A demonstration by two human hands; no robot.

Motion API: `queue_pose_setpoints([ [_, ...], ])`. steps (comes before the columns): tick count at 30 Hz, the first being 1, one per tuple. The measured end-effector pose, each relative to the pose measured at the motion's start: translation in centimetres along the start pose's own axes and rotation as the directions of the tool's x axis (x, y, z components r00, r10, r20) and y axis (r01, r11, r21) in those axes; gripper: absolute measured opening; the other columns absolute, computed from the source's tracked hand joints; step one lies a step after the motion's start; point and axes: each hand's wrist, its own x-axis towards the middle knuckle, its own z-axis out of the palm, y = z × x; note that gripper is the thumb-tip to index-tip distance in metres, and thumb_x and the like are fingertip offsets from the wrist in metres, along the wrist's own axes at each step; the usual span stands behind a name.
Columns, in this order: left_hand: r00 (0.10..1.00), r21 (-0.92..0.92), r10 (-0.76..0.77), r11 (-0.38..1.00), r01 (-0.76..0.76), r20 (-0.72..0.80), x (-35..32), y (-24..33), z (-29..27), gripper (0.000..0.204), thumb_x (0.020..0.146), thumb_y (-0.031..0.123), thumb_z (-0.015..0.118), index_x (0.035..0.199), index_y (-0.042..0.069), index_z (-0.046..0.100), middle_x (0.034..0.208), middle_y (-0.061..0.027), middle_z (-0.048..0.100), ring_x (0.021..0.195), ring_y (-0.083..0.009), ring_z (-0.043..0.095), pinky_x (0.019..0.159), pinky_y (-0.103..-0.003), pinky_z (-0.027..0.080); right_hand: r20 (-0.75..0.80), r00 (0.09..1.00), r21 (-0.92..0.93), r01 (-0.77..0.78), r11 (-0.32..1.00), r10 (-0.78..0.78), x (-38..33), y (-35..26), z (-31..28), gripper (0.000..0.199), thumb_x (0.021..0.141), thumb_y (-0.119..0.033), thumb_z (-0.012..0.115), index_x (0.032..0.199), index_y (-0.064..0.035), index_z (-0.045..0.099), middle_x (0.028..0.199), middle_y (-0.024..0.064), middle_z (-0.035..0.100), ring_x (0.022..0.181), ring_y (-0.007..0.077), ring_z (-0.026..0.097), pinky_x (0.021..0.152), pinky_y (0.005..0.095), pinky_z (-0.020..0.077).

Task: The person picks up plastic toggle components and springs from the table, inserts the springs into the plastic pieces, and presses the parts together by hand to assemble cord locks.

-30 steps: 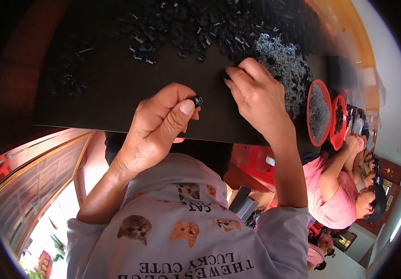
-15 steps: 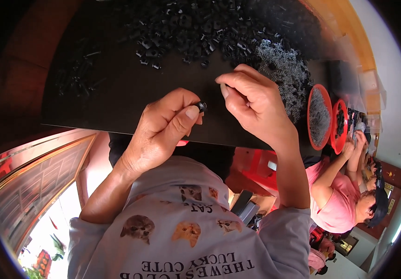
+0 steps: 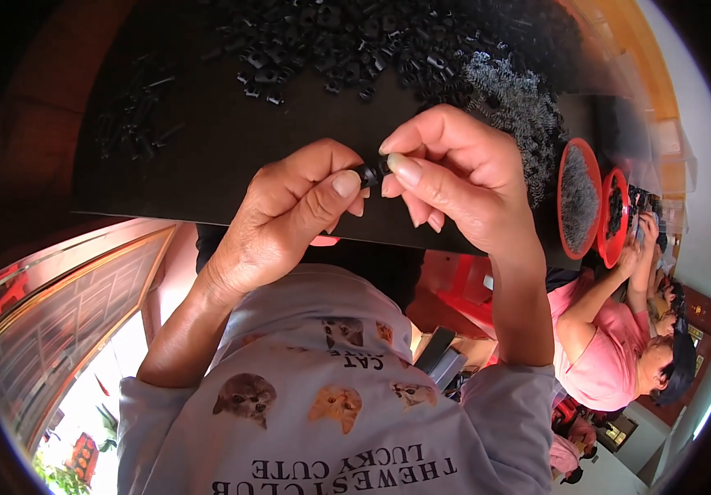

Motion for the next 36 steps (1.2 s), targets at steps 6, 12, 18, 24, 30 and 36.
queue_pose_setpoints([
  [6, 0.999, 0.01, -0.016, 1.0, 0.015, 0.05, 0.4, 0.2, -0.1, 0.029, 0.101, 0.03, 0.054, 0.096, 0.002, 0.06, 0.075, 0.0004, 0.057, 0.067, -0.0059, 0.05, 0.059, -0.022, 0.043, 0.025, 1.0, 0.0, 0.009, 1.0, -0.009, -0.2, -0.2, 0.0, 0.01, 0.094, -0.009, 0.061, 0.098, -0.0006, 0.061, 0.077, 0.0043, 0.065, 0.058, 0.0071, 0.059, 0.047, 0.0199, 0.0446],
  [12, 0.999, 0.038, -0.042, 0.998, 0.041, 0.031, 0.6, 0.4, -0.1, 0.028, 0.101, 0.029, 0.054, 0.094, 0.002, 0.061, 0.073, 0.0004, 0.056, 0.067, -0.0062, 0.049, 0.059, -0.022, 0.041, 0.045, 0.999, 0.004, 0.002, 1.0, -0.002, 0.2, 0.1, -0.2, 0.007, 0.095, -0.007, 0.059, 0.096, -0.0003, 0.06, 0.078, 0.0054, 0.064, 0.058, 0.0074, 0.059, 0.047, 0.0197, 0.0453],
  [18, 1.0, -0.009, -0.022, 1.0, 0.022, 0.003, 0.9, 0.2, 0.0, 0.027, 0.101, 0.027, 0.054, 0.094, 0.002, 0.061, 0.073, 0.0006, 0.056, 0.067, -0.006, 0.049, 0.06, -0.022, 0.04, -0.006, 0.997, 0.069, 0.078, 0.995, -0.078, 0.5, 0.8, 0.0, 0.006, 0.094, -0.003, 0.059, 0.098, 0.0018, 0.06, 0.077, 0.0086, 0.064, 0.055, 0.0078, 0.059, 0.046, 0.0201, 0.045],
  [24, 1.0, -0.01, 0.007, 1.0, -0.007, -0.004, 1.0, -0.3, 0.1, 0.031, 0.102, 0.031, 0.051, 0.098, 0.002, 0.061, 0.073, 0.0008, 0.055, 0.06, -0.0027, 0.042, 0.053, -0.019, 0.035, -0.002, 0.998, 0.067, 0.068, 0.995, -0.068, 0.9, 0.5, 0.0, 0.007, 0.094, -0.005, 0.06, 0.097, 0.0009, 0.06, 0.076, 0.0081, 0.065, 0.056, 0.0078, 0.059, 0.046, 0.0205, 0.0455],
  [30, 1.0, 0.002, -0.003, 1.0, 0.003, -0.019, 0.9, -0.2, -0.1, 0.03, 0.102, 0.029, 0.05, 0.098, 0.001, 0.06, 0.073, 0.0006, 0.055, 0.06, -0.0032, 0.043, 0.054, -0.019, 0.035, 0.005, 0.999, 0.048, 0.041, 0.998, -0.041, 1.2, 0.2, 0.2, 0.007, 0.094, -0.006, 0.06, 0.097, 0.001, 0.061, 0.075, 0.0081, 0.065, 0.055, 0.0077, 0.059, 0.046, 0.0203, 0.0457],
  [36, 1.0, -0.029, 0.01, 1.0, -0.009, 0.027, 0.9, -0.3, -0.3, 0.03, 0.102, 0.029, 0.051, 0.099, 0.001, 0.061, 0.073, 0.0003, 0.055, 0.061, -0.0033, 0.044, 0.054, -0.019, 0.036, 0.006, 1.0, 0.08, 0.026, 0.996, -0.027, 0.8, 0.1, 0.2, 0.008, 0.094, -0.007, 0.061, 0.097, 0.0012, 0.061, 0.076, 0.0081, 0.065, 0.056, 0.0076, 0.06, 0.046, 0.02, 0.0451],
])
